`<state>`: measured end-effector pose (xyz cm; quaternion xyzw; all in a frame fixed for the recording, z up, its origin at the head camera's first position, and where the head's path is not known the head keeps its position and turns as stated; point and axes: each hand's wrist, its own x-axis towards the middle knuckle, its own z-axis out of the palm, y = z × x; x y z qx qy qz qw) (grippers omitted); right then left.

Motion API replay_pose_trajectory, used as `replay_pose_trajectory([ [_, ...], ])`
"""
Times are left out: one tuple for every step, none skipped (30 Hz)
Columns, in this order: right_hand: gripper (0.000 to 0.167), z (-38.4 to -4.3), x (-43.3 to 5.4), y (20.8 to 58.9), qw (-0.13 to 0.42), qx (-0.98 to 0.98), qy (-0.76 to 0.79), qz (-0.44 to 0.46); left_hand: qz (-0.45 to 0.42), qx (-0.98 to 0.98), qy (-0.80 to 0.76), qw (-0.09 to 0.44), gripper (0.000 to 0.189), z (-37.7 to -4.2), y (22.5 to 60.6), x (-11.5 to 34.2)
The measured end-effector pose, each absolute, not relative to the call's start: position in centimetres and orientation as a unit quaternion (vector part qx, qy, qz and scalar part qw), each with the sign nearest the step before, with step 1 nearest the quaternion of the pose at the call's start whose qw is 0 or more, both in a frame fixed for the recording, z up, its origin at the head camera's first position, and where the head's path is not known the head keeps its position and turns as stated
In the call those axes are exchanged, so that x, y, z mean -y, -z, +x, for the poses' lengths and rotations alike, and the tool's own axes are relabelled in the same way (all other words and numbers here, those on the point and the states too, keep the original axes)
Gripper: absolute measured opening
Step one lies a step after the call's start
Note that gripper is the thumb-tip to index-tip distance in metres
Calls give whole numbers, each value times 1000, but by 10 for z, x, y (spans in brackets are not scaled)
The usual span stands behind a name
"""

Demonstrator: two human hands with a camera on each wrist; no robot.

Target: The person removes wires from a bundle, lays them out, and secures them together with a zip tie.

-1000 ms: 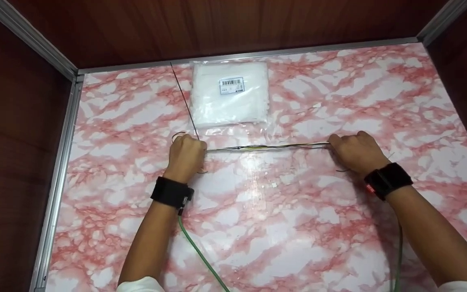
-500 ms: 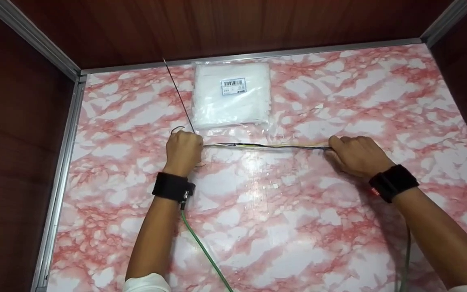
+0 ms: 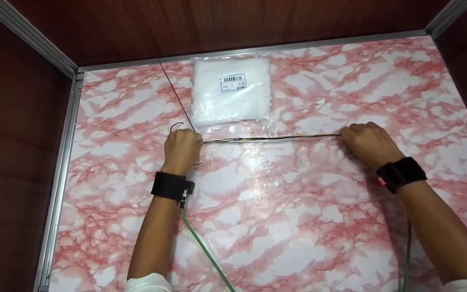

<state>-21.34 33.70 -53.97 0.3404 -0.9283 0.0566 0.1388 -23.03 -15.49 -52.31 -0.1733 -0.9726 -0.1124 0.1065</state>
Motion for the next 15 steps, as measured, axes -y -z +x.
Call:
replay_pose_trajectory([
  [14, -215, -338, 539, 144, 930, -51, 334, -173, 972, 112, 111, 13, -231, 522, 155],
  [15, -217, -339, 538, 150, 931, -45, 329, -173, 972, 109, 116, 13, -231, 521, 155],
  [17, -219, -339, 538, 153, 933, -40, 324, -173, 972, 105, 121, 12, -231, 520, 155],
  [19, -220, -340, 537, 152, 935, -36, 319, -174, 972, 99, 125, 12, -231, 519, 155],
  [22, -223, -339, 537, 153, 937, -29, 313, -172, 972, 92, 128, 12, -231, 518, 154],
  [23, -225, -339, 537, 150, 939, -24, 308, -171, 973, 84, 131, 13, -231, 517, 154],
  [23, -226, -339, 538, 144, 942, -21, 301, -168, 974, 79, 133, 13, -231, 517, 154],
  [23, -228, -338, 538, 135, 946, -19, 295, -166, 974, 74, 136, 13, -232, 517, 153],
  [22, -229, -338, 538, 125, 950, -16, 287, -163, 975, 69, 138, 13, -232, 517, 153],
  [21, -230, -338, 538, 114, 954, -13, 278, -159, 975, 64, 139, 13, -232, 518, 152],
  [21, -231, -337, 538, 102, 958, -10, 267, -155, 976, 59, 139, 12, -232, 519, 152],
  [21, -232, -337, 538, 91, 963, -8, 255, -151, 977, 56, 137, 11, -232, 520, 151],
  [21, -232, -336, 538, 80, 966, -5, 244, -148, 978, 52, 135, 10, -232, 520, 150],
  [21, -232, -335, 538, 70, 970, -2, 234, -147, 979, 48, 133, 8, -233, 521, 150],
  [22, -232, -334, 538, 61, 972, 0, 226, -146, 980, 43, 130, 9, -233, 522, 149],
])
